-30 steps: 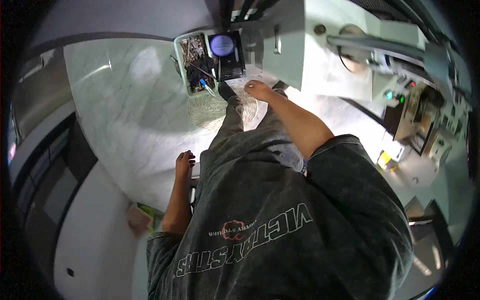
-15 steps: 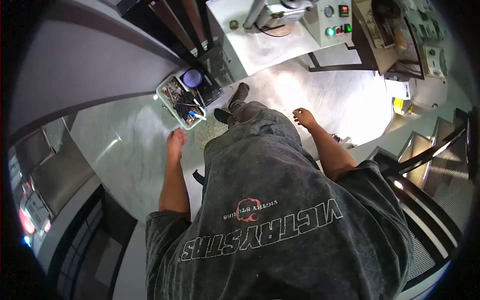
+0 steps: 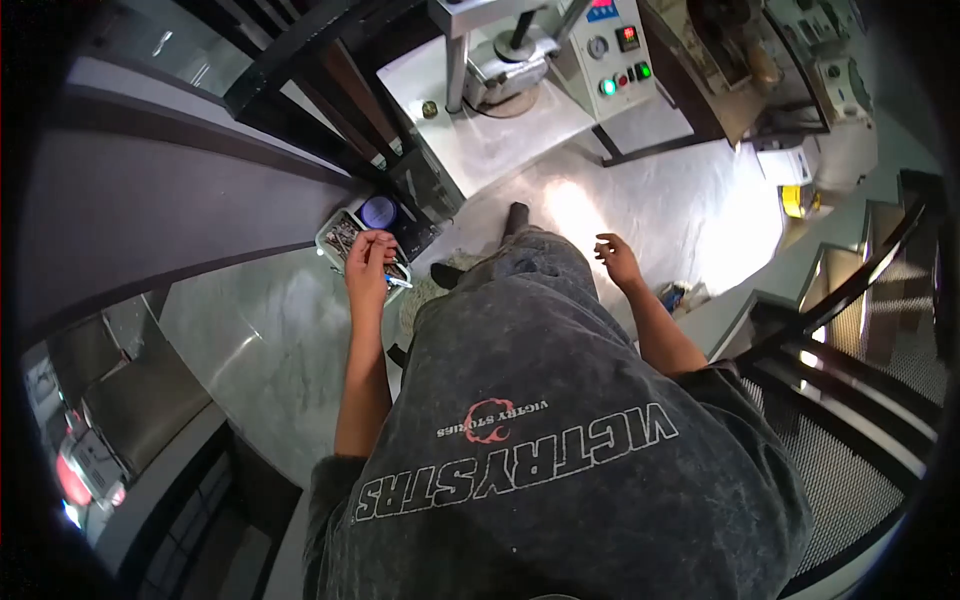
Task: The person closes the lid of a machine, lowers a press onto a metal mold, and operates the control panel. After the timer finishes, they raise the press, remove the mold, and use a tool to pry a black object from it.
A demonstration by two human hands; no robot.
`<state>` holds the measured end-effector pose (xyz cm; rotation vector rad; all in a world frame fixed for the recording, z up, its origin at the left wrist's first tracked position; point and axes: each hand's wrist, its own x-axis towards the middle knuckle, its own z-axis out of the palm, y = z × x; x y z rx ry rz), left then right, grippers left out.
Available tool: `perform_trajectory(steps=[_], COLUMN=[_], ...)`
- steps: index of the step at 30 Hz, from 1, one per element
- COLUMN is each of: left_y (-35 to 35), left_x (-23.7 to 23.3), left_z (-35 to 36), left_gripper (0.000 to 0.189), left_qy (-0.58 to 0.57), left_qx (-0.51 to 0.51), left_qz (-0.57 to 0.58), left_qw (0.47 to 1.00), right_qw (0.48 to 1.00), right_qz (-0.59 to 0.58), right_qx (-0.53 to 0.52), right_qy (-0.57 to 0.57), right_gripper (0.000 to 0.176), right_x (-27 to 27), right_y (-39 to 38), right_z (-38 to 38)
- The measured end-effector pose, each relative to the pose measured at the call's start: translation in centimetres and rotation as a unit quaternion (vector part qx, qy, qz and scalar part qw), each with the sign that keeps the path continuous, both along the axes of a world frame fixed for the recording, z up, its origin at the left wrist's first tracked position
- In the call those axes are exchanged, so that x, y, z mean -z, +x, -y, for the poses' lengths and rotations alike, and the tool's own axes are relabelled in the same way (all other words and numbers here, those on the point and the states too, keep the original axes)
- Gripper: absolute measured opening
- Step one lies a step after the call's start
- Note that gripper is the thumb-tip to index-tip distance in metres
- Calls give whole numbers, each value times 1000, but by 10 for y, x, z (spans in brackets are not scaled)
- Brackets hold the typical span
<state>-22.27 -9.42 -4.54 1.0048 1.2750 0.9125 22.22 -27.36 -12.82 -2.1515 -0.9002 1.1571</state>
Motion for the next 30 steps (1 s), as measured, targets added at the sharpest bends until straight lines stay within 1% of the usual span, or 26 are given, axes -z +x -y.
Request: perform_trajectory(steps=[1, 2, 3, 4, 5, 6, 7, 8, 9, 10, 11, 12, 13, 14, 15, 16, 17, 18, 19, 20, 22, 26, 28, 29, 30], left_y=[11, 22, 31, 36, 44, 57, 73, 82, 101, 112, 122, 131, 141, 153, 164, 176, 185, 195, 202, 210, 223, 242, 251, 253, 256], left_x=[-36, -77, -120, -163, -206, -242, -273, -295, -320, -341, -359, -371, -382, -389, -394, -399, -403, -407, -413, -417, -425, -437, -428, -407, -379], left_z=[-4, -7, -10, -9, -7, -10, -2, 1, 10, 15, 19, 21, 20, 23, 23, 26, 27, 31, 33, 36, 44, 58, 49, 33, 7], left_gripper=[16, 15, 15, 16, 17, 21, 26, 34, 38, 38, 34, 31, 31, 31, 30, 30, 30, 29, 29, 29, 28, 27, 27, 29, 30], left_qy=[7, 78, 148, 194, 238, 356, 401, 459, 480, 487, 442, 394, 361, 329, 294, 264, 237, 207, 179, 150, 96, 4, -4, 97, 200], left_qx=[-13, 30, 73, 99, 123, 147, 136, 187, 169, 158, 200, 244, 270, 275, 280, 281, 276, 269, 257, 242, 209, 120, 101, 85, 71], left_qz=[2, 8, 11, 9, 7, 36, 75, 123, 157, 156, 217, 278, 312, 333, 354, 369, 382, 392, 401, 408, 412, 380, 352, 325, 296], left_qw=[1000, 996, 986, 976, 963, 922, 903, 859, 846, 845, 847, 842, 837, 840, 843, 846, 850, 855, 861, 868, 882, 917, 930, 937, 931], right_qw=[997, 990, 979, 964, 953, 940, 933, 924, 906, 909, 902, 894, 901, 911, 921, 941, 942, 942, 943, 944, 945, 958, 962, 963, 964], right_qz=[43, 83, 132, 179, 193, 209, 220, 231, 274, 266, 288, 311, 294, 277, 276, 227, 210, 191, 195, 188, 148, 126, 114, 116, 120], right_qx=[-13, -26, -14, -2, 9, 3, 12, 22, 0, 6, -2, -6, -5, -3, -22, -25, -35, -47, -42, -47, -9, 7, 26, 29, 34], right_qy=[56, 114, 155, 197, 232, 269, 286, 304, 322, 321, 322, 323, 317, 306, 273, 248, 261, 273, 266, 267, 290, 257, 248, 240, 236], right_gripper=[31, 30, 30, 30, 33, 37, 39, 41, 44, 49, 52, 56, 61, 65, 73, 76, 79, 81, 85, 85, 85, 84, 85, 86, 87], right_x=[-13, -34, -56, -72, -77, -86, -103, -117, -117, -122, -120, -111, -102, -92, -86, -80, -71, -59, -67, -65, -61, -67, -63, -61, -60], right_y=[6, 9, 10, 15, 28, 42, 50, 59, 76, 89, 106, 123, 134, 143, 148, 148, 148, 149, 139, 140, 136, 135, 137, 138, 139], right_z=[-20, -43, -69, -94, -117, -140, -162, -183, -201, -218, -233, -245, -255, -259, -260, -259, -259, -259, -253, -249, -253, -254, -257, -258, -263])
